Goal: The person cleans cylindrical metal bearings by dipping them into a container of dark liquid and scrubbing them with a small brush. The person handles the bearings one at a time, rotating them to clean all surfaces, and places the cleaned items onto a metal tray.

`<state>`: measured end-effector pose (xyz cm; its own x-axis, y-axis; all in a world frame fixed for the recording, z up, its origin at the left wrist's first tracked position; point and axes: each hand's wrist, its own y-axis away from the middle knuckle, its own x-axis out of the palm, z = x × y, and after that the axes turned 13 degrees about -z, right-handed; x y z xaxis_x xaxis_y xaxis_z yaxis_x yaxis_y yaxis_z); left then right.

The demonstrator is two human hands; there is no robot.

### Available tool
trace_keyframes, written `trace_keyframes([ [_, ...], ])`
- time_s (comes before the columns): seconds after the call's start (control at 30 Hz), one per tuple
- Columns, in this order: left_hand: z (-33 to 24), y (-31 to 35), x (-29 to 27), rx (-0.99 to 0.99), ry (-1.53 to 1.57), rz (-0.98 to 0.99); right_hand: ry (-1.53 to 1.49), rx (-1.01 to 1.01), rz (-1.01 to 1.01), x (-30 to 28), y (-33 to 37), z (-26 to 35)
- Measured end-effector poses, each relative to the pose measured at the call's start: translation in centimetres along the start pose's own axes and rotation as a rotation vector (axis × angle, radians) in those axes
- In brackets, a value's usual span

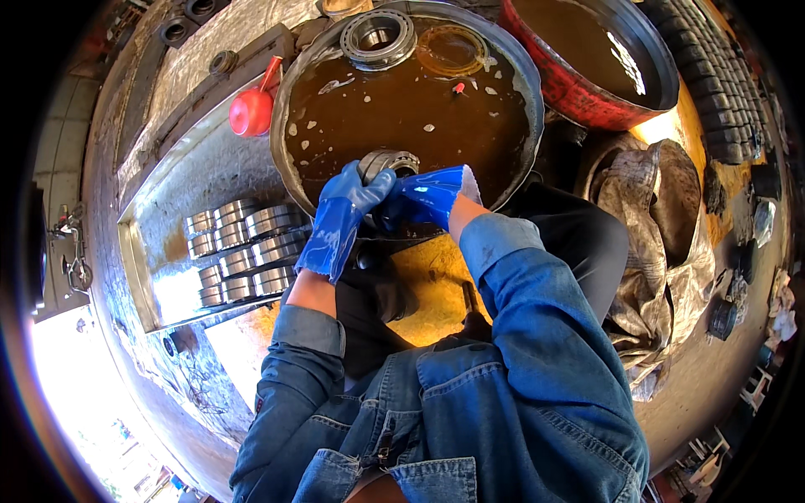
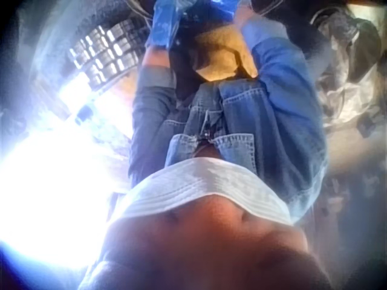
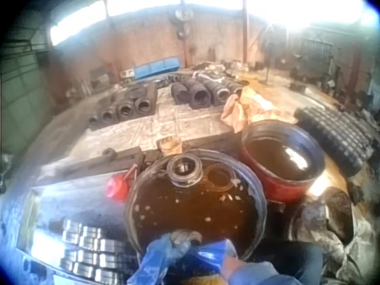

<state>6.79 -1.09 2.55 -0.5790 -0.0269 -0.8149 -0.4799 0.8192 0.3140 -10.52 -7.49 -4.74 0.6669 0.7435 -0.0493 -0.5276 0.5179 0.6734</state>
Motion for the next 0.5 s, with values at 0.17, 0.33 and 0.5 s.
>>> trace_keyframes([
  [0.17, 0.1, -0.3, 0.4, -0.013, -0.081, -0.005, -0.018, -0.159, 0.030, 1.6, -1.7, -0.9],
  [0.33, -1.5, -1.2, 1.5, 0.025, -0.080, 0.020, 0.017, -0.818, -0.218, 3.2, -9.6, -9.7],
  [0.5, 0.3, 0.1, -0.3, -0.046, -0.028, -0.008, 0.243, -0.108, 0.126, 0.7, -0.6, 1.3],
])
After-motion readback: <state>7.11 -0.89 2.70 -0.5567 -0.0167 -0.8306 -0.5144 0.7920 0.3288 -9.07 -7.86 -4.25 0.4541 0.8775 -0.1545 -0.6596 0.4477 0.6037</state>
